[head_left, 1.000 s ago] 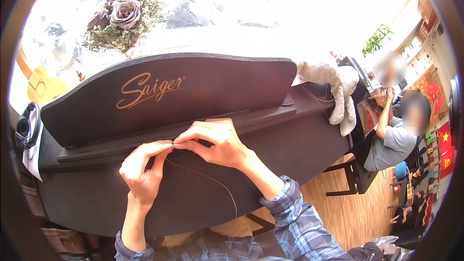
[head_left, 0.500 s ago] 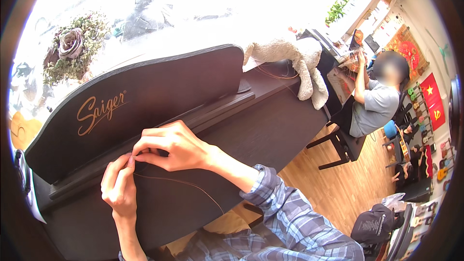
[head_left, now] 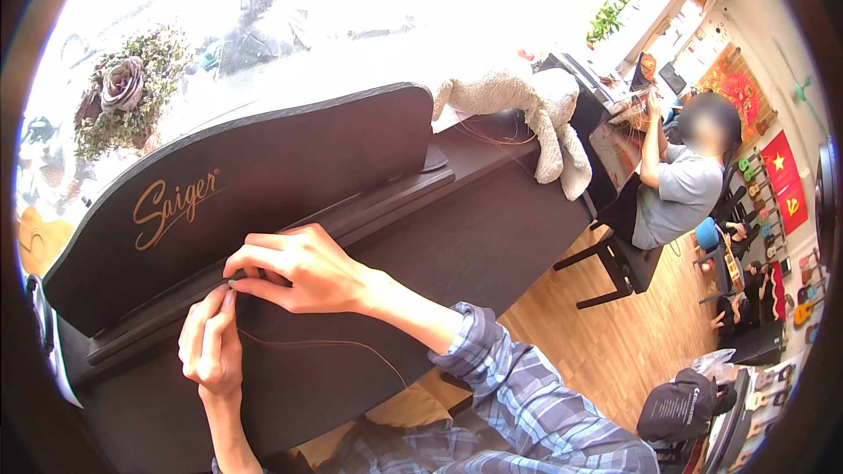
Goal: The person ties knots in a thin wire or string using both hands over a black surface. They form loops, pull the wire through, and tighten the knot repeatedly. The task appears to be a demonstration of knot-tying technique.
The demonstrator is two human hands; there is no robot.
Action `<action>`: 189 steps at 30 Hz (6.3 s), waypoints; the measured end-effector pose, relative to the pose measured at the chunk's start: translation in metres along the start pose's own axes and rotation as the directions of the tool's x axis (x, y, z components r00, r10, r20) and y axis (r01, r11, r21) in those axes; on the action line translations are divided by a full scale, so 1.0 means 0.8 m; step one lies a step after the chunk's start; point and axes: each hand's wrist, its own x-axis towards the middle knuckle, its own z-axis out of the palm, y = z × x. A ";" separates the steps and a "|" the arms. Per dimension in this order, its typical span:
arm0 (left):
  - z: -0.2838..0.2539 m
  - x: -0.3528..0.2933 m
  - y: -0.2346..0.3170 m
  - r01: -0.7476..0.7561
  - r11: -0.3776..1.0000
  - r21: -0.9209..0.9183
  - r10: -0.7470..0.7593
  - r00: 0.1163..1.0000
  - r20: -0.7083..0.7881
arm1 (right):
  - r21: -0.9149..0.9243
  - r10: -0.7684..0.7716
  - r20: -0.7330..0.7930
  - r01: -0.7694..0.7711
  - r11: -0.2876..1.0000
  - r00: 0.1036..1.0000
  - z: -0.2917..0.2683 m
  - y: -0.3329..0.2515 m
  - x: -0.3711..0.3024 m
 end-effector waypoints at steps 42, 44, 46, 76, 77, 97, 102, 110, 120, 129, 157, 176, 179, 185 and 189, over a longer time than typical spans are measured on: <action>-0.022 0.015 -0.003 0.712 -0.070 -0.699 -0.388 0.626 0.677 | 0.095 0.197 -0.194 -0.181 0.979 0.961 0.007 0.006 -0.007; -0.030 0.018 -0.005 0.731 -0.054 -0.681 -0.368 0.619 0.694 | 0.093 0.180 -0.199 -0.164 0.982 0.963 0.008 0.005 -0.008; -0.030 0.020 -0.003 0.736 -0.021 -0.677 -0.407 0.612 0.678 | 0.116 0.185 -0.217 -0.163 0.980 0.959 0.008 0.006 -0.009; -0.048 0.023 -0.029 0.621 -0.199 -0.758 -0.510 0.595 0.622 | 0.032 -0.435 -0.041 0.437 0.899 0.899 -0.012 0.006 0.001; -0.048 0.023 -0.028 0.618 -0.185 -0.764 -0.524 0.596 0.609 | 0.011 -0.385 0.046 0.385 0.923 0.922 -0.010 0.003 0.001; -0.054 0.024 -0.022 0.579 -0.085 -0.811 -0.604 0.617 0.504 | -0.395 -0.221 -0.055 0.182 0.900 0.974 -0.001 -0.005 0.002; -0.055 0.023 -0.016 0.649 -0.152 -0.746 -0.559 0.565 0.606 | -0.478 -0.213 -0.050 0.164 0.863 0.976 -0.005 -0.008 -0.001; -0.051 0.024 -0.020 0.655 -0.276 -0.704 -0.451 0.559 0.696 | -0.277 -0.219 -0.191 0.161 0.947 0.957 -0.001 -0.008 -0.002; -0.052 0.023 -0.021 0.669 -0.215 -0.712 -0.379 0.614 0.692 | 0.093 0.035 -0.198 -0.017 0.996 0.980 0.006 -0.013 -0.002; -0.053 0.024 -0.022 0.662 -0.420 -0.621 -0.282 0.556 0.782 | 0.371 0.157 0.067 -0.170 0.913 0.985 0.000 -0.015 -0.004; -0.028 0.011 -0.015 0.652 -0.205 -0.730 -0.241 0.689 0.683 | 0.366 0.074 0.026 -0.078 0.927 0.997 0.005 -0.009 -0.004; -0.035 0.026 -0.011 0.636 -0.015 -0.771 -0.410 0.700 0.585 | -0.148 -0.002 -0.072 -0.009 0.989 0.997 0.002 -0.012 0.009; -0.038 0.027 -0.010 0.691 -0.055 -0.721 -0.388 0.651 0.653 | -0.165 0.017 -0.027 -0.021 0.986 0.999 -0.002 -0.015 0.011; -0.033 0.026 -0.003 0.715 -0.015 -0.698 -0.385 0.641 0.664 | -0.056 0.146 -0.059 -0.149 0.987 0.988 -0.006 -0.021 0.008; -0.031 0.029 -0.001 0.726 -0.031 -0.687 -0.404 0.619 0.673 | -0.019 0.129 -0.107 -0.131 0.991 0.986 -0.003 -0.018 0.008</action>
